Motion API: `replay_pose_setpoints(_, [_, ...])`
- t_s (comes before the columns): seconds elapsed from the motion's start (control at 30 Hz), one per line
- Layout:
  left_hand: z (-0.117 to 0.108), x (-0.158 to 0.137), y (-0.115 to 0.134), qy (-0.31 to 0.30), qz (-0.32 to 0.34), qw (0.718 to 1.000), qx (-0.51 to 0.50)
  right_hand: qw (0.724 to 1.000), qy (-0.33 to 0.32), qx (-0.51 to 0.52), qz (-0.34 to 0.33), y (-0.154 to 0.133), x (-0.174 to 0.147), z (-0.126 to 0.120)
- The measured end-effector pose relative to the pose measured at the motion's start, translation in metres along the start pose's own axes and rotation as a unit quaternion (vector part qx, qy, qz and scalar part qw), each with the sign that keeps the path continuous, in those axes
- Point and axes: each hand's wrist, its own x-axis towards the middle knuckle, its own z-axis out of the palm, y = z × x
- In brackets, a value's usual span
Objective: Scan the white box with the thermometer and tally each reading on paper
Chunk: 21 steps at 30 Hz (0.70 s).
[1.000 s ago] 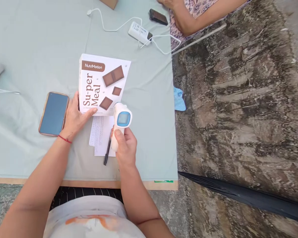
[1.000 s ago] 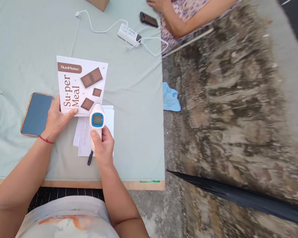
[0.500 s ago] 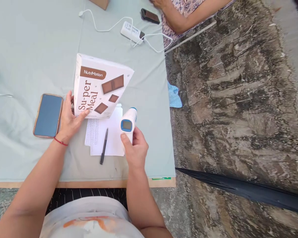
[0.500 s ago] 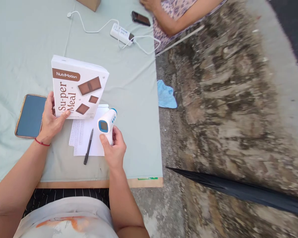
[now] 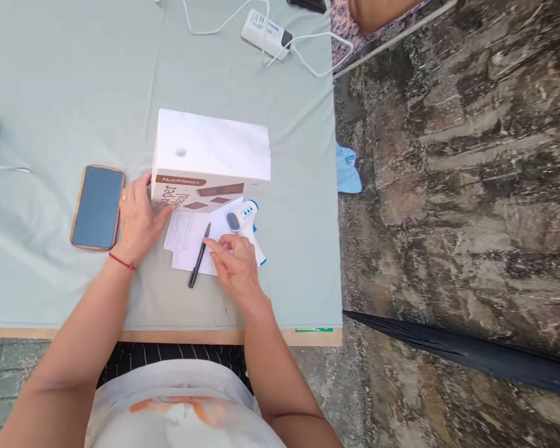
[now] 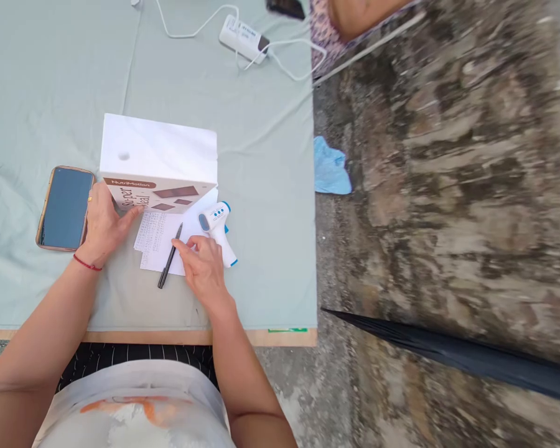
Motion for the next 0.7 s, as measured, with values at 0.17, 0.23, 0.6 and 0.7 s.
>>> replay_pose_setpoints(0.17, [-0.024,-0.001,0.019,-0.14,-0.115,0.97,0.164,0.994,-0.069,-0.016,-0.086,0.004,0.005,-0.006])
replay_pose_setpoints(0.23, [-0.03,-0.002,0.033,-0.235,-0.111,0.942,0.21,0.993,-0.07,0.004,-0.096,0.008,0.004,-0.013])
replay_pose_setpoints(0.6, [-0.015,-0.011,0.072,-0.424,-0.053,0.857,0.289,0.875,0.171,0.426,0.152,-0.041,-0.015,0.007])
replay_pose_setpoints(0.7, [-0.019,-0.01,0.08,-0.424,-0.07,0.849,0.307,0.881,0.166,0.406,0.178,-0.046,-0.012,0.011])
